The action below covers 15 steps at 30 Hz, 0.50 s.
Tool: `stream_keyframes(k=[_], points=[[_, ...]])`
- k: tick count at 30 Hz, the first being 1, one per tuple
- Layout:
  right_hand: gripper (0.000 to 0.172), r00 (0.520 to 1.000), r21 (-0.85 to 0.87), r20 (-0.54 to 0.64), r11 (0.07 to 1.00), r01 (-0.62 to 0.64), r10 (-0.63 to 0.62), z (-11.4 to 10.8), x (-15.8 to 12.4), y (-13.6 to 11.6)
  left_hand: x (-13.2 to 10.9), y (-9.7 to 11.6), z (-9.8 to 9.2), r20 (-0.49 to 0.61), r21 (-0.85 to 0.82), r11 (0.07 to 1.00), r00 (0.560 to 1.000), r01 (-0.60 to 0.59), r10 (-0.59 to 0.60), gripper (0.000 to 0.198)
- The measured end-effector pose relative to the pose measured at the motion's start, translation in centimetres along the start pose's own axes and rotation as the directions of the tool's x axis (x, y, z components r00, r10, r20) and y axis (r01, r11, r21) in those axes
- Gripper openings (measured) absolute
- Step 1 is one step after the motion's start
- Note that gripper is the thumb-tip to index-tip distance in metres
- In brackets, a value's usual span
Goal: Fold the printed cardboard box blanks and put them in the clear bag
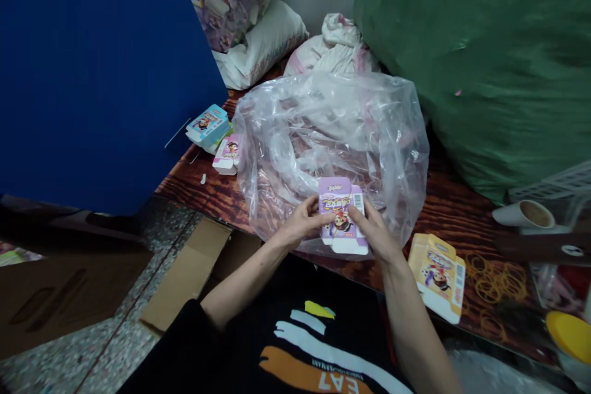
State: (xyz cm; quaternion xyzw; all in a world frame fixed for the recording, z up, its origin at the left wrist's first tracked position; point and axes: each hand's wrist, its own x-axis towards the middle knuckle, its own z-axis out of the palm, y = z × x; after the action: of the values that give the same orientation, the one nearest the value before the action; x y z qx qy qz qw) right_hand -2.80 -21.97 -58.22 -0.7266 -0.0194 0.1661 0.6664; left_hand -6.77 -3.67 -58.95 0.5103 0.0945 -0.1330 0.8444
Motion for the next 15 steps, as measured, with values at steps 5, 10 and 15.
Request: stream_keyframes(k=[5,10,15], points=[[0.032,0.841,-0.527,-0.274,0.804,0.275,-0.467,1.2,-1.7,-0.5,0.1,-0.7,0.9,-0.263,0.132,0.975,0.942,-0.179,0.209,0.060],[0.020,0.839,-0.627,-0.239,0.737,0.251,-0.489,3.7,-1.6,-1.1,-0.3,-1.4,2.0,-0.364,0.399,0.894,0.859,-0.204,0.359,0.060],[0.010,0.906,-0.459,-0.296,0.877,0.143,-0.303,4.3,0.5,-1.0,-0.8,-2.0,1.9,-0.399,0.478,0.858,0.824,-0.186,0.401,0.066]])
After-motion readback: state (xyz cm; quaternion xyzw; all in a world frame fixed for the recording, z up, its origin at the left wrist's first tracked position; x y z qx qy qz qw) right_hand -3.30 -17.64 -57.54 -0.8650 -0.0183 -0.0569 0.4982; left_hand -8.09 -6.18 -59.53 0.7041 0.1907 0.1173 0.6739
